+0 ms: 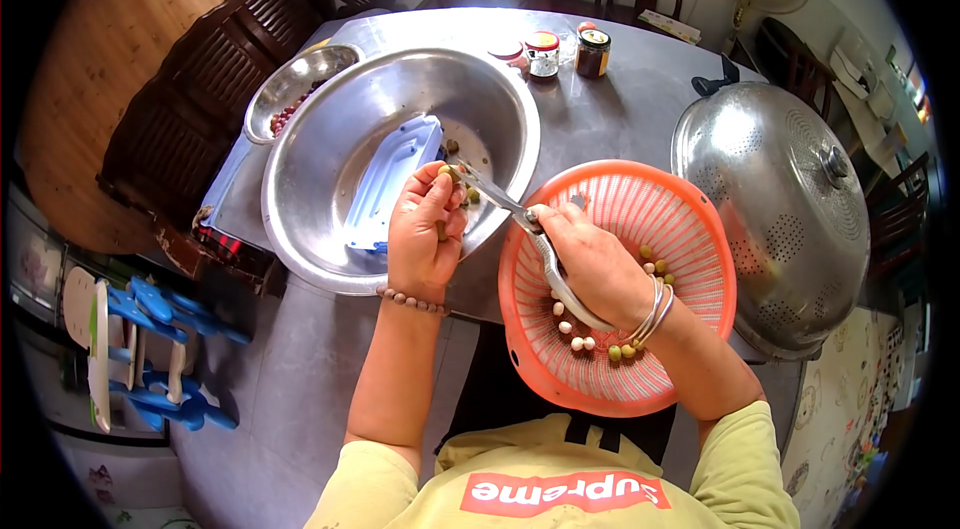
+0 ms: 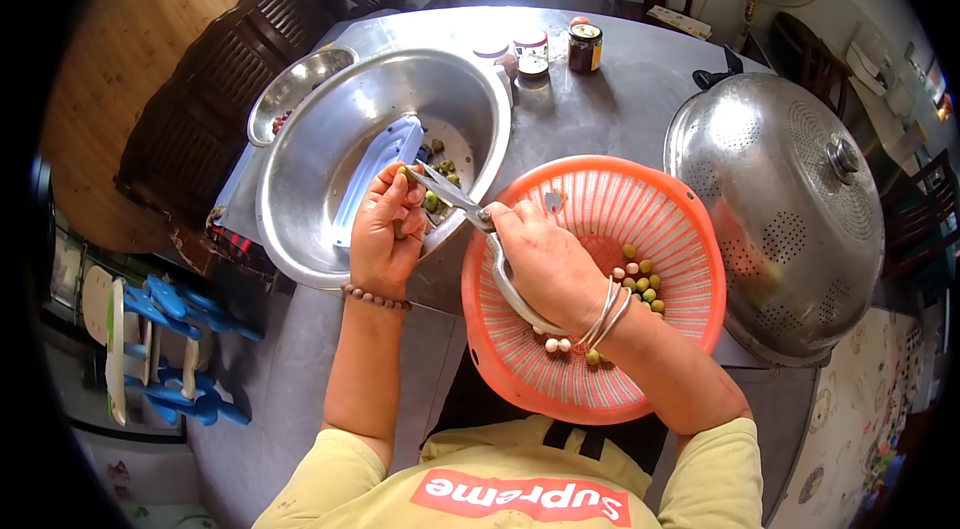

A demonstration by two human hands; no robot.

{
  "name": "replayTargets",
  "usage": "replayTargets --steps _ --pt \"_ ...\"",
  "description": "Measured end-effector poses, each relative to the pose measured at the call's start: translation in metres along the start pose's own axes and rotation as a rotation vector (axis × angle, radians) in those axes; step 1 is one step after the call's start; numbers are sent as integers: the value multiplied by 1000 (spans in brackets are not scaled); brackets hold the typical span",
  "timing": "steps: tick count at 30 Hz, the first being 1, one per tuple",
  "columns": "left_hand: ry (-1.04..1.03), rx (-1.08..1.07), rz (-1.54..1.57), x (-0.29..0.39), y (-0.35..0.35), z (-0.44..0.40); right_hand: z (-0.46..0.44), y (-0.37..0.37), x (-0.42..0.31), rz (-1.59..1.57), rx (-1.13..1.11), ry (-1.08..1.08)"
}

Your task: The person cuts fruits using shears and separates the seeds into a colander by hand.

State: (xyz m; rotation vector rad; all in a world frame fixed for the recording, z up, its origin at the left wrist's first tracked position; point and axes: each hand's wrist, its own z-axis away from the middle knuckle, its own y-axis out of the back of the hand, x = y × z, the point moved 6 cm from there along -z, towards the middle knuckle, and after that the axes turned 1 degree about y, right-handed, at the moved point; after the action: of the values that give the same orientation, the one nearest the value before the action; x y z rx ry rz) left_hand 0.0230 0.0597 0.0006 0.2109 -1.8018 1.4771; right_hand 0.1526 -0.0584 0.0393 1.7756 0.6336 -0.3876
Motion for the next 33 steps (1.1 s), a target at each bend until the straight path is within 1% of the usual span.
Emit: replayTargets --steps 4,6,9,14,20,23,25,28,30,33 --pt "-14 -17 -8 0 1 0 0 0 -1 20 -9 1" --pt "-2 -65 -22 -1 2 -1 0 1 -3 19 -7 11" --pt "-8 -8 -44 0 2 2 0 2 -7 6 -12 13" --pt "-11 -25 -33 1 0 3 0 0 -8 -15 -9 27" --pt "-8 -40 -35 0 0 3 1 1 -10 -53 -56 -26" --pt "-7 -23 -38 0 1 1 -1 0 -8 -21 -55 -9" --pt "-5 -8 -41 -1 3 1 -2 -1 -8 43 -19 55" --pt "-19 -34 -2 0 5 -1 -2 -1 -12 34 16 68" --pt "14 -70 19 0 5 -2 -3 -2 -12 48 11 57" --pt "16 -53 25 -1 6 -2 -3 -3 -11 66 7 51"
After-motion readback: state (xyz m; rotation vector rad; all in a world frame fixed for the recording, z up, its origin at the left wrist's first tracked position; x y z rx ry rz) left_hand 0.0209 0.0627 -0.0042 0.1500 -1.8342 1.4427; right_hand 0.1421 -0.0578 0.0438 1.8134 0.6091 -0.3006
